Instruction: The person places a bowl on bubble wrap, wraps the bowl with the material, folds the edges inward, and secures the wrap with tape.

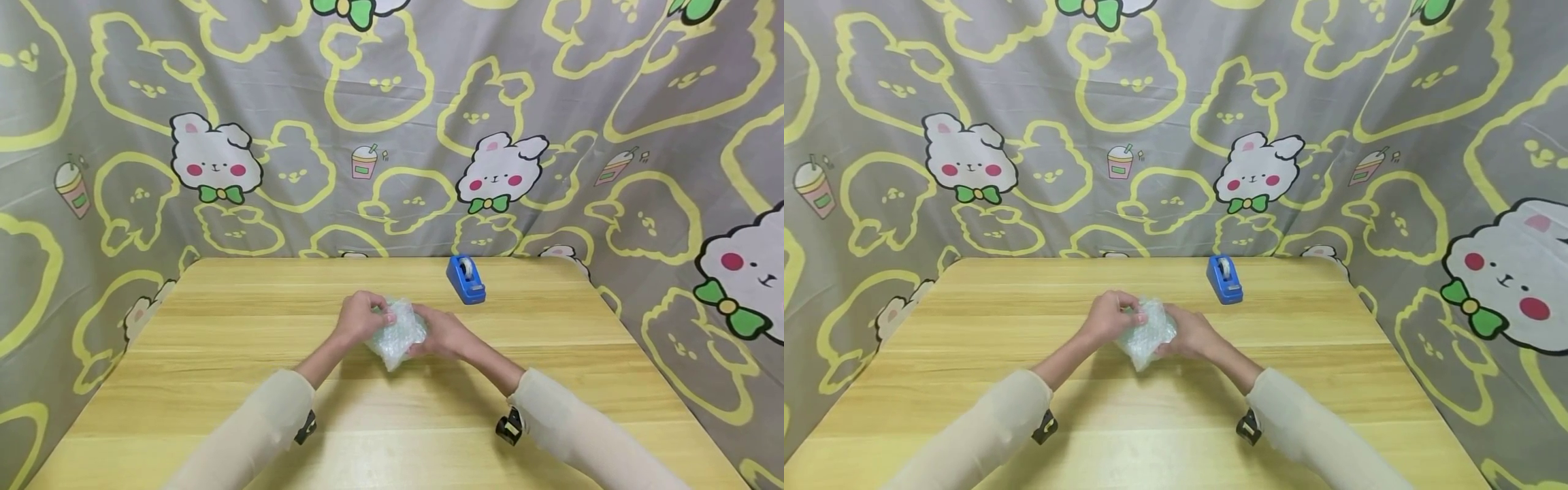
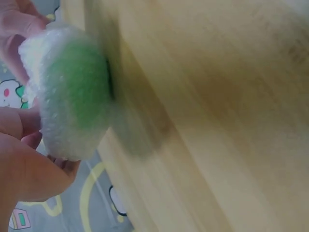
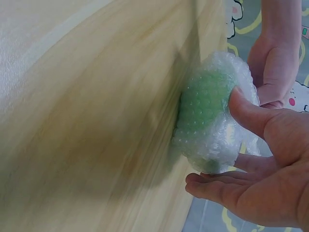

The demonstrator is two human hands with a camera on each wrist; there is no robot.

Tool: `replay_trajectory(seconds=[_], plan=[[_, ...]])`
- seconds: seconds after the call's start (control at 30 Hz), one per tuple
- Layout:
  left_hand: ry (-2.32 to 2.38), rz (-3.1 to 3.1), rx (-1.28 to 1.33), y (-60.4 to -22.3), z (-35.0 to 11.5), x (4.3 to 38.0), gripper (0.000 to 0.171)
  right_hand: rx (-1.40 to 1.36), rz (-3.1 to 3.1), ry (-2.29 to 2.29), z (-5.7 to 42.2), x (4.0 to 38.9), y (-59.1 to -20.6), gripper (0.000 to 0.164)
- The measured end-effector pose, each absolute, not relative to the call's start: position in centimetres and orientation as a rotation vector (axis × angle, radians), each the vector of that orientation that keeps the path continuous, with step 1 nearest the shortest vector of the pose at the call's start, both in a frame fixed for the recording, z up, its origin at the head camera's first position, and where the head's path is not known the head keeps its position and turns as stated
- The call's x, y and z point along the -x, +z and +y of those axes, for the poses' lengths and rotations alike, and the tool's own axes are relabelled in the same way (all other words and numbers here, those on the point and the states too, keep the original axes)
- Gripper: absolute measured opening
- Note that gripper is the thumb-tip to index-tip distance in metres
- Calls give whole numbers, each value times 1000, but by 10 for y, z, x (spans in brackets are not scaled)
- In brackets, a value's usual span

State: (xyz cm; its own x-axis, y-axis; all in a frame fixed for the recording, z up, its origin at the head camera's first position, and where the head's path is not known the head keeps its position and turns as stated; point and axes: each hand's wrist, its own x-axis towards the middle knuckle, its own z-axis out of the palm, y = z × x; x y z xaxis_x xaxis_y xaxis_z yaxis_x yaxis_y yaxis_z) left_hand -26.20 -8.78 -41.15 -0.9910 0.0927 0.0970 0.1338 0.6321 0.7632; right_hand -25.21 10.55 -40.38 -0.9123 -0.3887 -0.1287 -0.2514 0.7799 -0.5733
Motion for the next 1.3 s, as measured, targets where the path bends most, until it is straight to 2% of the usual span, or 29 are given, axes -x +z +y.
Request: replay_trajectory(seconds=[0.37,0.6,0.9,1.13,1.2,1.3], plan=[[-1256,-2689,124,-427,-84,261,11,484,2704,-850,103,253,-402,90],[-1245,-2694,110,-428,-81,260,11,493,2615,-876,107,260,-399,98],[-1219,-2709,106,-426,-82,261,13,496,2659,-937,103,258,-405,76],[-1164,-2745,204,-421,-87,260,11,486,2738,-896,96,254,-407,74],[-1133,-2766,237,-419,-89,258,13,487,2744,-884,95,253,-407,75],[-1099,-2812,263,-412,-90,254,27,488,2749,-861,95,252,-405,76]])
